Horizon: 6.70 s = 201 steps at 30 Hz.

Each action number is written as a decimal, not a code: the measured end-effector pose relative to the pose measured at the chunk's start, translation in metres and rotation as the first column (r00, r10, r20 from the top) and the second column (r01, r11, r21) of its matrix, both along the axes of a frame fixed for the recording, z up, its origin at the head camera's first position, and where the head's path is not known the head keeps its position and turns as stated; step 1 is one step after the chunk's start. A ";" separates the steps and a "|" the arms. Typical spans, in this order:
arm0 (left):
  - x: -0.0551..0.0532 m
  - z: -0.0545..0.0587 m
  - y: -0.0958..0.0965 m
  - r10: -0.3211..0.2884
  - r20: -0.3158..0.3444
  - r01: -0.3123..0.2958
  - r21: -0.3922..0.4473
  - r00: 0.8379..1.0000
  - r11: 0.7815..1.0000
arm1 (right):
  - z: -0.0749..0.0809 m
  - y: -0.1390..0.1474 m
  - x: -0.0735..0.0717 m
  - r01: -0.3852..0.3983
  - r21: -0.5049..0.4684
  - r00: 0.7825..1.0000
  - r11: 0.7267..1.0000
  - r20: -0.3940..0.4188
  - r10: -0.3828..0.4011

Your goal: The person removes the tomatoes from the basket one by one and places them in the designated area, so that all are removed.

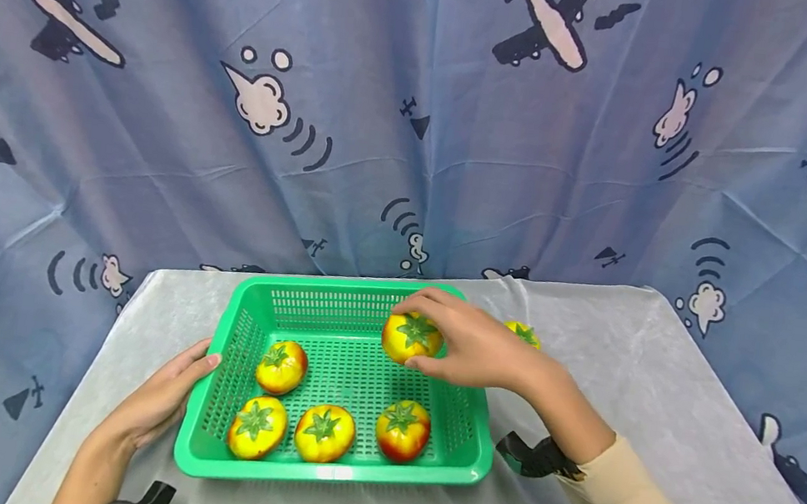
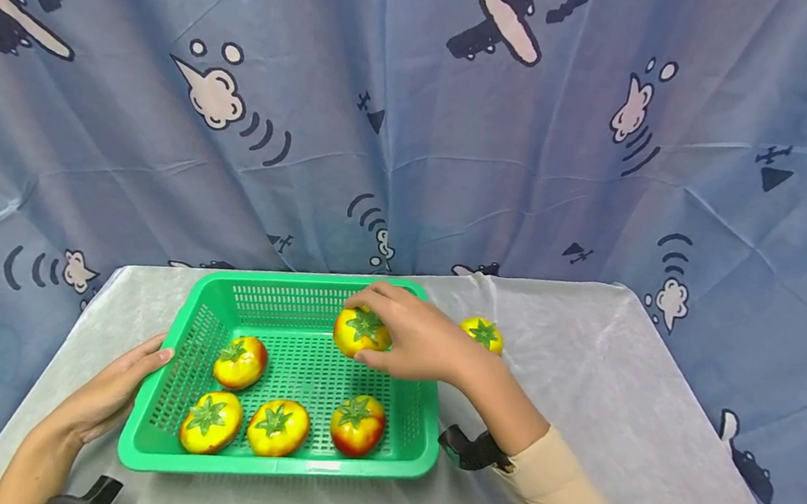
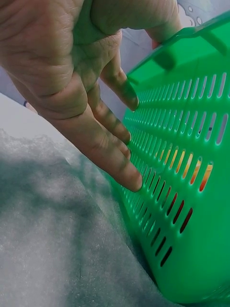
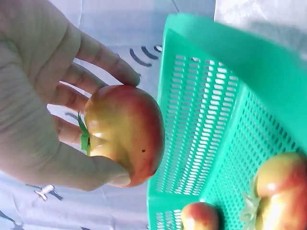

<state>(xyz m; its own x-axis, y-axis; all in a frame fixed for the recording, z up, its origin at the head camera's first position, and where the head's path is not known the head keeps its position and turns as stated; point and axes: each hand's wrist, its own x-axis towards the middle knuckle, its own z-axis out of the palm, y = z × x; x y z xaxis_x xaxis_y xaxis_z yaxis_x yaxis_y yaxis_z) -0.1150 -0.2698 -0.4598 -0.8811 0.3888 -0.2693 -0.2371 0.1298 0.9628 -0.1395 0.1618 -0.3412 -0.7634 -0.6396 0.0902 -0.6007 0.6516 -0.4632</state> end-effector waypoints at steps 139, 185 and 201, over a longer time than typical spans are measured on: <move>0.004 0.001 -0.013 -0.046 -0.018 0.046 0.012 0.999 0.999 | -0.140 0.178 -0.005 0.570 -0.161 0.816 0.805 0.004 -0.577; -0.002 -0.004 -0.004 -0.048 -0.029 0.049 0.039 0.998 0.998 | -0.048 0.118 0.007 0.394 -0.320 0.887 0.862 -0.113 -0.447; -0.002 -0.003 -0.003 -0.033 -0.018 0.033 0.006 0.999 0.999 | -0.030 0.077 -0.006 0.280 -0.242 0.952 0.929 -0.055 -0.301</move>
